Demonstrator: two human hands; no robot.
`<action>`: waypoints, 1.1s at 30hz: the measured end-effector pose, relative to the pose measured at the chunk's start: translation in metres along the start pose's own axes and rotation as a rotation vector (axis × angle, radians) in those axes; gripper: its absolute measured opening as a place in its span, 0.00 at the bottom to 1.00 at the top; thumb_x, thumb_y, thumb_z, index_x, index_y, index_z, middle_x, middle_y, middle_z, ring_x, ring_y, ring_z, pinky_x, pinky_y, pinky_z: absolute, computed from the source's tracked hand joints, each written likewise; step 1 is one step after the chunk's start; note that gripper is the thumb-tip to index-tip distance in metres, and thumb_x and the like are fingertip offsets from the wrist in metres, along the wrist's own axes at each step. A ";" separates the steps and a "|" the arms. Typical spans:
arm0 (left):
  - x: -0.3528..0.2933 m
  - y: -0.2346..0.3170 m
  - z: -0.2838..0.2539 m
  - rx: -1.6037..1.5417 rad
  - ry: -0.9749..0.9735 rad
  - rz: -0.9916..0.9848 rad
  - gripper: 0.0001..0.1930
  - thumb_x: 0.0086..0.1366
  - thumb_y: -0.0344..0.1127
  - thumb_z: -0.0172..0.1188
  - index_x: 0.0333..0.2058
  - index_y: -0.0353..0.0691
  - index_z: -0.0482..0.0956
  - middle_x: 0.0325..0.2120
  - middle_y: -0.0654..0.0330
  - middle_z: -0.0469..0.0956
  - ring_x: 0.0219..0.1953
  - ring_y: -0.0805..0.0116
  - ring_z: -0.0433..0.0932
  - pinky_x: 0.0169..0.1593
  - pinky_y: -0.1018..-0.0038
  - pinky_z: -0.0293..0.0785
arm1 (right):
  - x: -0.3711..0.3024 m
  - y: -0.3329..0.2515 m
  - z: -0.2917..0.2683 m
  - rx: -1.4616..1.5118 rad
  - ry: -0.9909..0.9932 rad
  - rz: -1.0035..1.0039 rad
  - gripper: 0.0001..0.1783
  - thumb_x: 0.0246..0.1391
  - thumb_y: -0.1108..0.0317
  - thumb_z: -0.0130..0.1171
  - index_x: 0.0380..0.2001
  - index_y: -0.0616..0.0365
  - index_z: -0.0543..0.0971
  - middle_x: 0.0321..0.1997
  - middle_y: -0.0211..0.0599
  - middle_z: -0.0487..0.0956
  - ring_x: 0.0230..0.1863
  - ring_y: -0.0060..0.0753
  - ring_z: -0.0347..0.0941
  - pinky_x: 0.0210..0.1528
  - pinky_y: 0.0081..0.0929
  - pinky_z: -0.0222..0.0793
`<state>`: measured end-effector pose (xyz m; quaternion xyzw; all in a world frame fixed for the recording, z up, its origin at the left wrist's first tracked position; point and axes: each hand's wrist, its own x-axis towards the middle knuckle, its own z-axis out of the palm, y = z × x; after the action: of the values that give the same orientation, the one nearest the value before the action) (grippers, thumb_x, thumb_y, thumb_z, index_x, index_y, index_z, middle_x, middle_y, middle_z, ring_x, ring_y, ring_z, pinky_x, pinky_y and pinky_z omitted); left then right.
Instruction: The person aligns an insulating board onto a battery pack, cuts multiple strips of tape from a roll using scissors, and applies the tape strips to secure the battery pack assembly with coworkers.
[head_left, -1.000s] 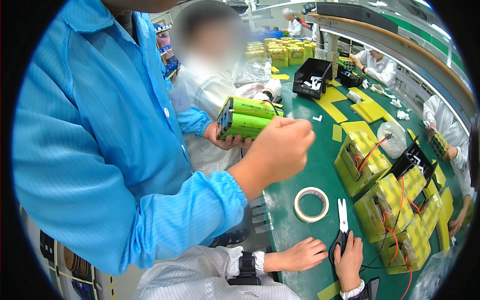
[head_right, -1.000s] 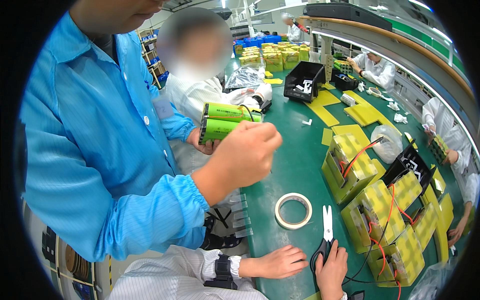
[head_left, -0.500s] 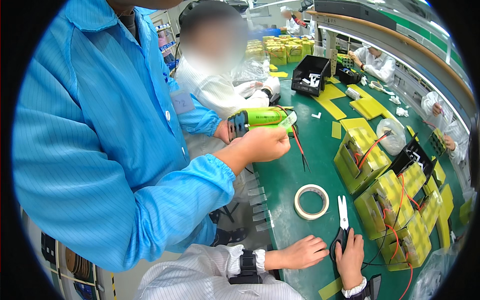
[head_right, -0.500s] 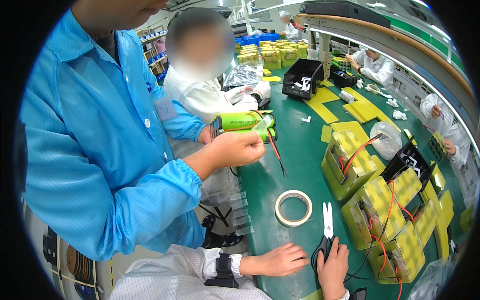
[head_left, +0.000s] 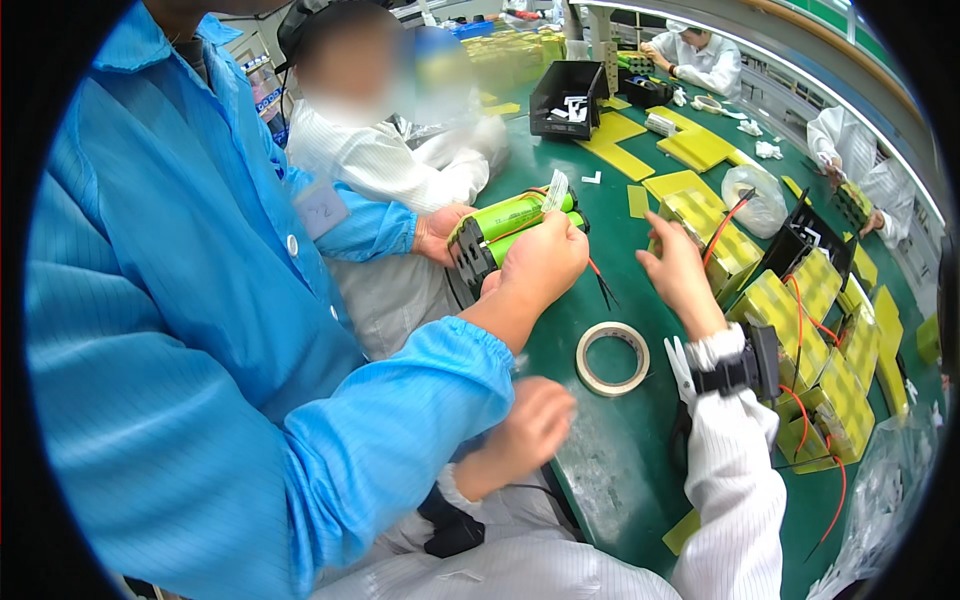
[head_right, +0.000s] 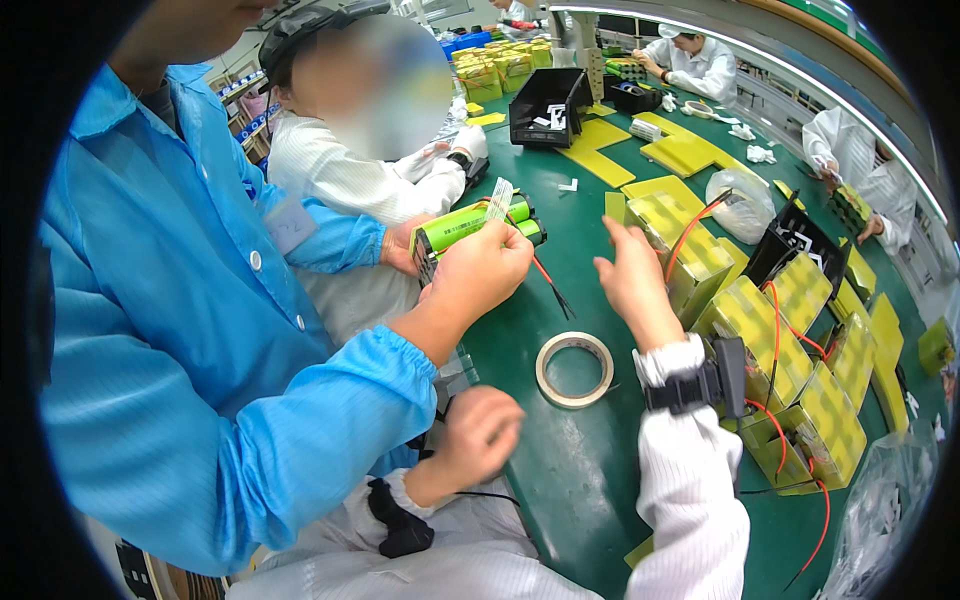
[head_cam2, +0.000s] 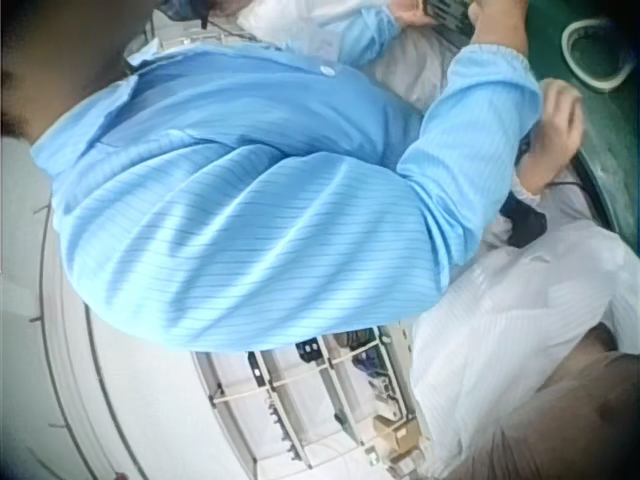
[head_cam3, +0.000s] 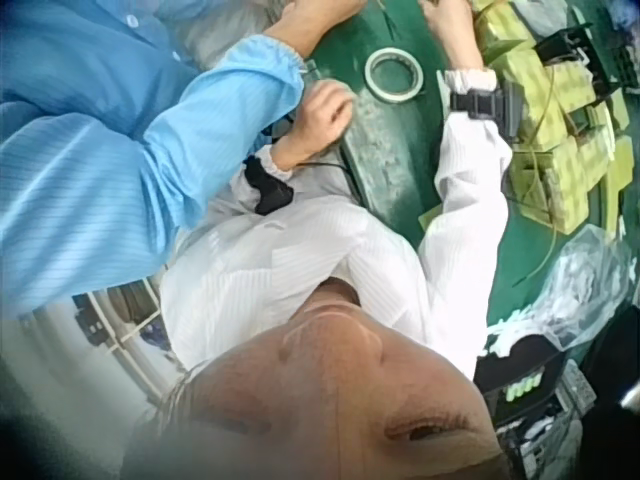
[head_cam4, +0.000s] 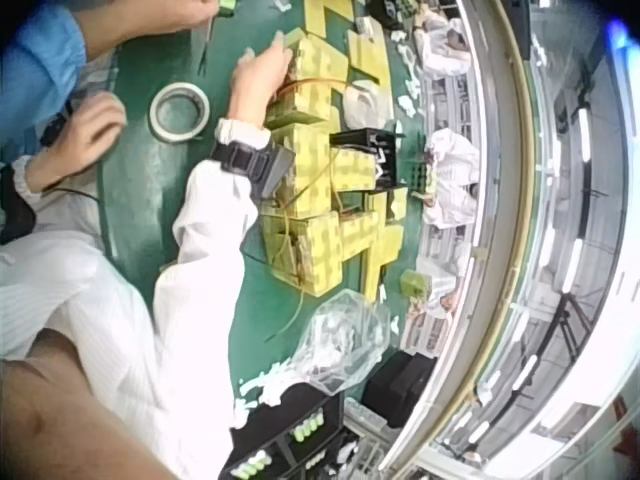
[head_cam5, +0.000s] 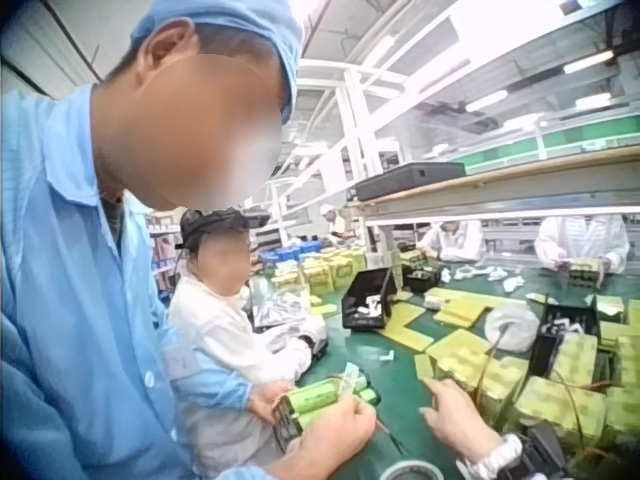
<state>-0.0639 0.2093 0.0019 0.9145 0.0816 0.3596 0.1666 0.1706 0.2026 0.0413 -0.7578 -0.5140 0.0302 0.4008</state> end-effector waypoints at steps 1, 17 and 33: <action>0.041 -0.044 -0.012 0.635 -0.237 0.156 0.08 0.46 0.25 0.56 0.29 0.40 0.75 0.28 0.62 0.73 0.31 0.65 0.72 0.35 0.70 0.64 | 0.013 -0.010 0.020 -0.006 -0.016 0.000 0.34 0.40 0.74 0.61 0.54 0.56 0.64 0.44 0.47 0.70 0.46 0.49 0.67 0.48 0.35 0.64; 0.107 -0.155 -0.010 1.816 -0.169 0.618 0.05 0.56 0.28 0.45 0.22 0.43 0.64 0.15 0.68 0.62 0.18 0.79 0.65 0.22 0.77 0.67 | 0.073 -0.046 0.063 0.695 -0.261 0.093 0.37 0.37 0.74 0.50 0.56 0.73 0.56 0.50 0.57 0.69 0.52 0.39 0.68 0.52 0.24 0.61; 0.151 -0.056 -0.047 0.317 -0.282 -0.644 0.10 0.53 0.46 0.51 0.26 0.49 0.76 0.26 0.65 0.77 0.29 0.70 0.77 0.33 0.77 0.71 | 0.078 -0.026 0.043 0.418 -0.147 0.158 0.34 0.44 0.55 0.44 0.51 0.72 0.64 0.52 0.62 0.67 0.56 0.50 0.63 0.56 0.28 0.56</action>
<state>0.0120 0.3136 0.1092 0.8969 0.3956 0.1424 0.1370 0.1681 0.2942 0.0568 -0.6920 -0.4637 0.2223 0.5067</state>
